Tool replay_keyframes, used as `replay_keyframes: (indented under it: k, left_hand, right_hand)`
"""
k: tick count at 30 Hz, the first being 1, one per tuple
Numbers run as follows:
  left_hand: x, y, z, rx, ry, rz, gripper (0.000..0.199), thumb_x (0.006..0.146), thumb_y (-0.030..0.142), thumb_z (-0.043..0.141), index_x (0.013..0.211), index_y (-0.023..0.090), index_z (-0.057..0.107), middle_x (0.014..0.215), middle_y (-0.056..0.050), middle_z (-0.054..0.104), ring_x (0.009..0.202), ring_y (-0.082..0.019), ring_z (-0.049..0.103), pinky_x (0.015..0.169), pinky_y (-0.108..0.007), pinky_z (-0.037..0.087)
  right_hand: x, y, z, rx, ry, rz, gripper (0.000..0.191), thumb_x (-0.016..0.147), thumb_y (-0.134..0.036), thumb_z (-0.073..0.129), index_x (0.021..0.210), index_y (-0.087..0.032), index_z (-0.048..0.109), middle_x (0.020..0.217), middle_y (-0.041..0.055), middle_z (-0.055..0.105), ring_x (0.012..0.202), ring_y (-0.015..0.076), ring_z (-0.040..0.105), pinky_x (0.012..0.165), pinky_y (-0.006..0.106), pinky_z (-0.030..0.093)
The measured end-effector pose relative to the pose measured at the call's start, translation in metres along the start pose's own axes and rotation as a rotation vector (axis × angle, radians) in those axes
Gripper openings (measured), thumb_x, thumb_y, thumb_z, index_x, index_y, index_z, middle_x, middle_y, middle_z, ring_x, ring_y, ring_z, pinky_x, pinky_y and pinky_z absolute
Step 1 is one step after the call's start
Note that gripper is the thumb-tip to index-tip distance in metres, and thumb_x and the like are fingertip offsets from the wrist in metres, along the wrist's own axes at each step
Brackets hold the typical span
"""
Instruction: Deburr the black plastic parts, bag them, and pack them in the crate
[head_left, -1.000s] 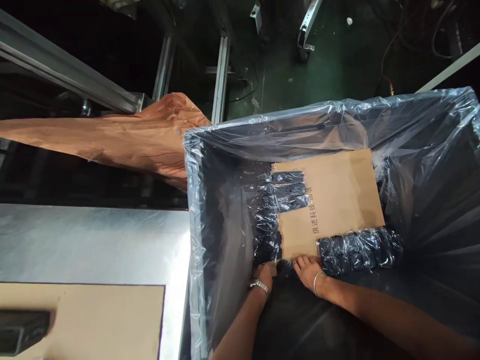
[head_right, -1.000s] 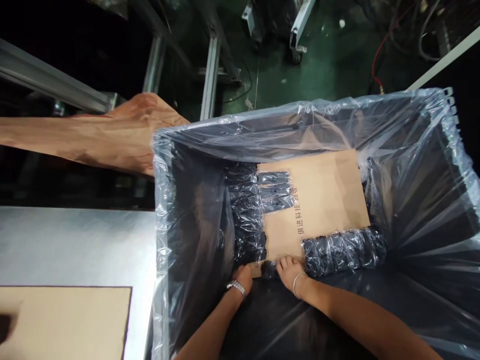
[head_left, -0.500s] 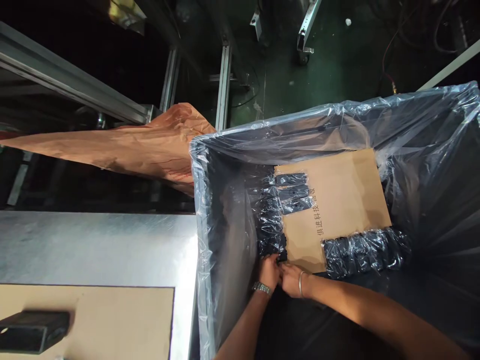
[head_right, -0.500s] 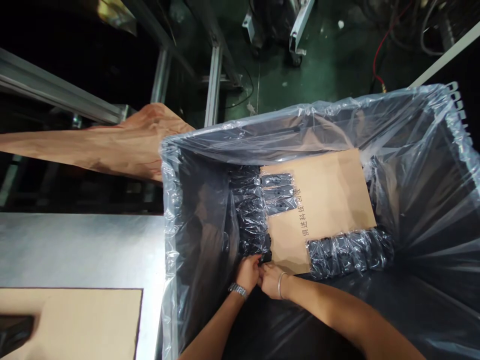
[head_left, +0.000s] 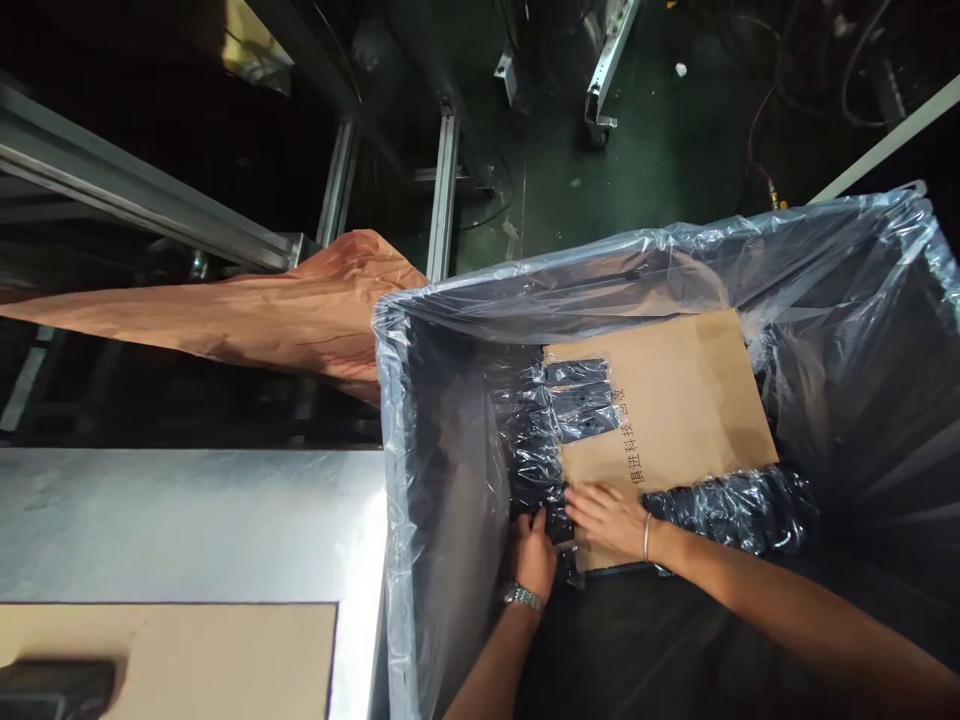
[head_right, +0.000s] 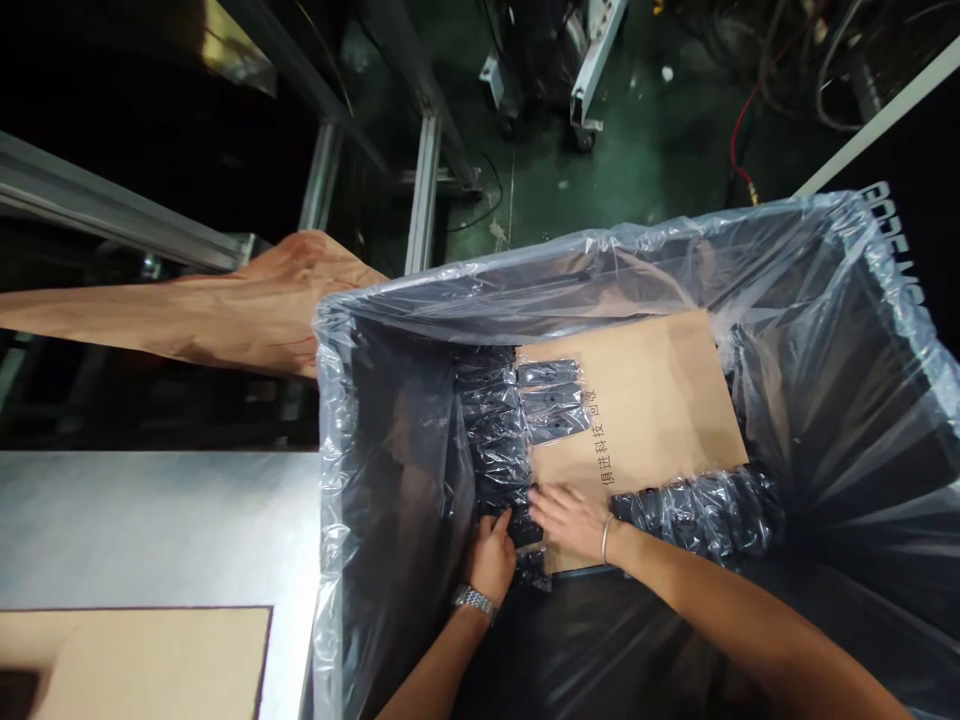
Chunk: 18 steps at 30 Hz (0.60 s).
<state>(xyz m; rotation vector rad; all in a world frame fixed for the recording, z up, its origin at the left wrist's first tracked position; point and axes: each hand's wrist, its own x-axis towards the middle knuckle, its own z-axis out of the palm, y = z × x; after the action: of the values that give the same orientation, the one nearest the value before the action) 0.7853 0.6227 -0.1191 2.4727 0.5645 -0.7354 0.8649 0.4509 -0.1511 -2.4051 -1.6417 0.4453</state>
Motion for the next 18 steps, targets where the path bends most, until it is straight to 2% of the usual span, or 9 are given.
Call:
replay_keyframes:
  k: [3, 4, 6, 9, 13, 15, 18]
  left_hand:
    - [0.009, 0.014, -0.006, 0.047, 0.045, 0.096, 0.043, 0.079, 0.006, 0.036, 0.119, 0.012, 0.051, 0.101, -0.011, 0.054, 0.09, -0.019, 0.05, 0.085, -0.028, 0.041]
    - [0.014, 0.02, -0.009, 0.068, 0.065, 0.128, 0.043, 0.08, 0.008, 0.036, 0.119, 0.014, 0.05, 0.103, -0.011, 0.053, 0.092, -0.019, 0.048, 0.087, -0.029, 0.039]
    - [0.028, 0.032, -0.013, 0.117, 0.107, 0.181, 0.043, 0.081, 0.012, 0.036, 0.122, 0.017, 0.048, 0.114, -0.011, 0.05, 0.1, -0.022, 0.044, 0.089, -0.033, 0.037]
    - [0.051, 0.045, -0.015, 0.187, 0.146, 0.22, 0.048, 0.078, 0.014, 0.041, 0.125, 0.022, 0.045, 0.129, -0.01, 0.04, 0.113, -0.028, 0.034, 0.091, -0.041, 0.034]
    - [0.069, 0.047, -0.013, 0.229, 0.137, 0.208, 0.055, 0.071, 0.01, 0.048, 0.125, 0.021, 0.045, 0.133, -0.014, 0.035, 0.114, -0.032, 0.033, 0.089, -0.045, 0.034]
    - [0.068, 0.044, -0.012, 0.227, 0.129, 0.213, 0.055, 0.072, 0.01, 0.047, 0.126, 0.019, 0.043, 0.132, -0.015, 0.035, 0.116, -0.032, 0.031, 0.092, -0.045, 0.031]
    - [0.058, 0.046, -0.009, 0.196, 0.093, 0.261, 0.051, 0.078, 0.012, 0.039, 0.128, 0.019, 0.041, 0.132, -0.014, 0.035, 0.116, -0.03, 0.03, 0.094, -0.043, 0.028]
  right_hand:
    - [0.026, 0.041, -0.025, -0.078, 0.057, 0.217, 0.068, 0.076, -0.023, 0.063, 0.134, -0.014, 0.028, 0.142, 0.0198, 0.008, 0.127, 0.0379, 0.008, 0.1, 0.055, 0.019]
    - [0.037, 0.056, -0.032, -0.097, 0.068, 0.258, 0.079, 0.07, -0.024, 0.07, 0.135, -0.017, 0.026, 0.142, 0.0201, 0.003, 0.126, 0.0417, 0.002, 0.098, 0.06, 0.014]
    - [0.058, 0.087, -0.041, -0.12, 0.066, 0.272, 0.093, 0.058, -0.027, 0.079, 0.135, -0.026, 0.027, 0.144, 0.0142, 0.0, 0.125, 0.0442, -0.004, 0.096, 0.064, 0.008]
    - [0.077, 0.122, -0.048, -0.13, 0.03, 0.249, 0.085, 0.056, -0.033, 0.08, 0.129, -0.036, 0.035, 0.144, 0.006, 0.009, 0.126, 0.0433, -0.002, 0.094, 0.066, 0.011]
    - [0.089, 0.144, -0.051, -0.131, 0.001, 0.296, 0.075, 0.066, -0.025, 0.074, 0.13, -0.032, 0.035, 0.144, 0.0081, 0.012, 0.126, 0.0429, -0.001, 0.093, 0.063, 0.021]
    - [0.099, 0.146, -0.054, -0.12, -0.014, 0.327, 0.074, 0.069, -0.024, 0.072, 0.131, -0.031, 0.033, 0.144, 0.0083, 0.009, 0.126, 0.0429, -0.003, 0.093, 0.062, 0.021]
    - [0.119, 0.145, -0.063, -0.089, -0.043, 0.358, 0.072, 0.071, -0.031, 0.07, 0.132, -0.029, 0.031, 0.144, 0.0091, 0.003, 0.124, 0.0452, -0.005, 0.092, 0.064, 0.02]
